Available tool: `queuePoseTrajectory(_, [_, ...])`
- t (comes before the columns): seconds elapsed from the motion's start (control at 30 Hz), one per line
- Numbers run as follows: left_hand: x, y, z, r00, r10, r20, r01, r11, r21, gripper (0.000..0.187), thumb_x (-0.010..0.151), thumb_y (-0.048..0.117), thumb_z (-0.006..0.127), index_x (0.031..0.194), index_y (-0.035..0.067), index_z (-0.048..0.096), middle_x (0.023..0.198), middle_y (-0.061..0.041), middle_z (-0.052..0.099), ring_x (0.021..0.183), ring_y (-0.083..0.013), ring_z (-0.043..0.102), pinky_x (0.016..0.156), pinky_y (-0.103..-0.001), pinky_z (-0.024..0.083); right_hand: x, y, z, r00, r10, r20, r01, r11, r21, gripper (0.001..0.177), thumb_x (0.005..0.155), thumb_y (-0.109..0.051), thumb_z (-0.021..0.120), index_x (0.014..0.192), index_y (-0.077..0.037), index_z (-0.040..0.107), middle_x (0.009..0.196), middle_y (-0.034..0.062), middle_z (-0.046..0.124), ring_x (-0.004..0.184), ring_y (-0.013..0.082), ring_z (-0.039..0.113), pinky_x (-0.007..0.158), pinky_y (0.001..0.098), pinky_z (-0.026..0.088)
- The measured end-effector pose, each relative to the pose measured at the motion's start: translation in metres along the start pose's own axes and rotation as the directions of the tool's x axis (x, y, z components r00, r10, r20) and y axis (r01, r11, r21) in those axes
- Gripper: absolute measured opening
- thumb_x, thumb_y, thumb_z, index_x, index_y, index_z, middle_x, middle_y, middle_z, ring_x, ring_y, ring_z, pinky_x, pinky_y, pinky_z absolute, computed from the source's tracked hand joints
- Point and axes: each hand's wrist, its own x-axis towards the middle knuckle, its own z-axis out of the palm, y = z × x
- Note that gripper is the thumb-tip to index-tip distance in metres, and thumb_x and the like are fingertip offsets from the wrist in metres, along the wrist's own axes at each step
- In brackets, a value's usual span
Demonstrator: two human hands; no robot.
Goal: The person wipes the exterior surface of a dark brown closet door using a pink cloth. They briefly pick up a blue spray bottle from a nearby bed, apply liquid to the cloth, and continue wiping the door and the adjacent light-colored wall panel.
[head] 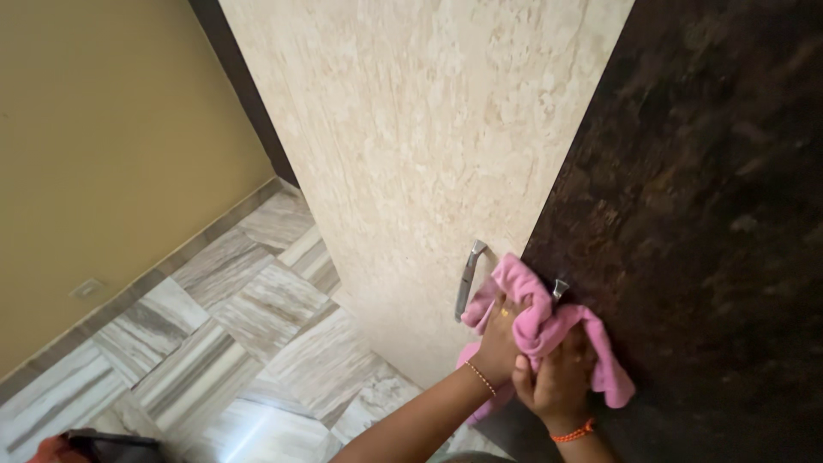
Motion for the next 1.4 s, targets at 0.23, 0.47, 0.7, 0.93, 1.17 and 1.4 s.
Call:
queuePoseTrajectory(0.23, [-0.038,-0.033,0.01,0.999,0.044,0.028,-0.045,0.999,0.026,0.025,0.092,0.031,0.069,0.106,0.01,0.065,0.111,-0.013,0.067,0.112,-0.0348,0.063,0.105,-0.047,0.046,-0.043,-0.001,0.016,0.991,-0.001,0.135,-0.003,1.0,0.026,0.054,0.1,-0.026,0.048,0.144,0.004,0.042,0.151,0.0377,0.038,0.138,0.0581,0.038,0.115,0.0616,0.031])
queuePoseTrajectory(0.47, [0.023,0.028,-0.029,0.962,0.271,-0.016,-0.264,0.947,0.183,0.065,0.097,0.042,0.053,0.149,0.003,0.049,0.154,-0.024,0.048,0.152,-0.0451,0.039,0.129,-0.059,0.024,0.031,-0.02,-0.013,0.997,0.068,0.025,-0.071,0.98,0.188,0.053,0.105,-0.022,0.044,0.148,0.008,0.039,0.153,0.0381,0.037,0.143,0.0557,0.038,0.12,0.0585,0.029])
queuePoseTrajectory(0.7, [0.086,0.088,-0.096,0.935,0.346,-0.076,-0.278,0.849,0.448,0.064,0.103,0.04,0.046,0.156,0.004,0.044,0.164,-0.021,0.044,0.159,-0.0459,0.033,0.136,-0.061,0.016,0.12,-0.057,-0.042,0.995,0.028,-0.094,-0.026,0.999,0.02,0.055,0.108,-0.025,0.041,0.152,0.009,0.04,0.156,0.0373,0.037,0.147,0.0548,0.036,0.125,0.0609,0.021])
queuePoseTrajectory(0.93, [0.083,0.069,-0.119,0.943,0.321,-0.086,-0.23,0.817,0.528,0.064,0.1,0.035,0.054,0.153,0.001,0.047,0.156,-0.024,0.047,0.149,-0.0488,0.039,0.131,-0.063,0.019,0.129,-0.075,-0.019,0.993,0.024,-0.118,-0.055,0.964,-0.261,0.052,0.1,-0.023,0.051,0.142,0.007,0.055,0.147,0.0308,0.053,0.143,0.0463,0.043,0.119,0.0631,0.02])
queuePoseTrajectory(1.17, [0.053,-0.003,-0.089,0.949,0.301,-0.095,-0.232,0.869,0.436,0.054,0.1,0.031,0.059,0.146,0.004,0.053,0.151,-0.022,0.052,0.151,-0.0459,0.042,0.133,-0.059,0.025,0.112,-0.101,0.008,0.996,0.071,-0.059,-0.074,0.995,-0.067,0.059,0.089,-0.002,0.049,0.144,0.017,0.042,0.149,0.0415,0.04,0.143,0.053,0.038,0.119,0.0552,0.031])
queuePoseTrajectory(1.4, [0.018,-0.031,-0.089,0.965,0.263,-0.003,-0.234,0.865,0.444,0.051,0.1,0.034,0.056,0.143,0.008,0.057,0.15,-0.022,0.054,0.149,-0.0435,0.041,0.129,-0.057,0.02,0.071,-0.099,0.044,0.995,0.068,0.067,-0.066,0.997,-0.027,0.062,0.084,0.002,0.052,0.144,0.016,0.04,0.146,0.0397,0.044,0.138,0.0538,0.041,0.113,0.0533,0.038])
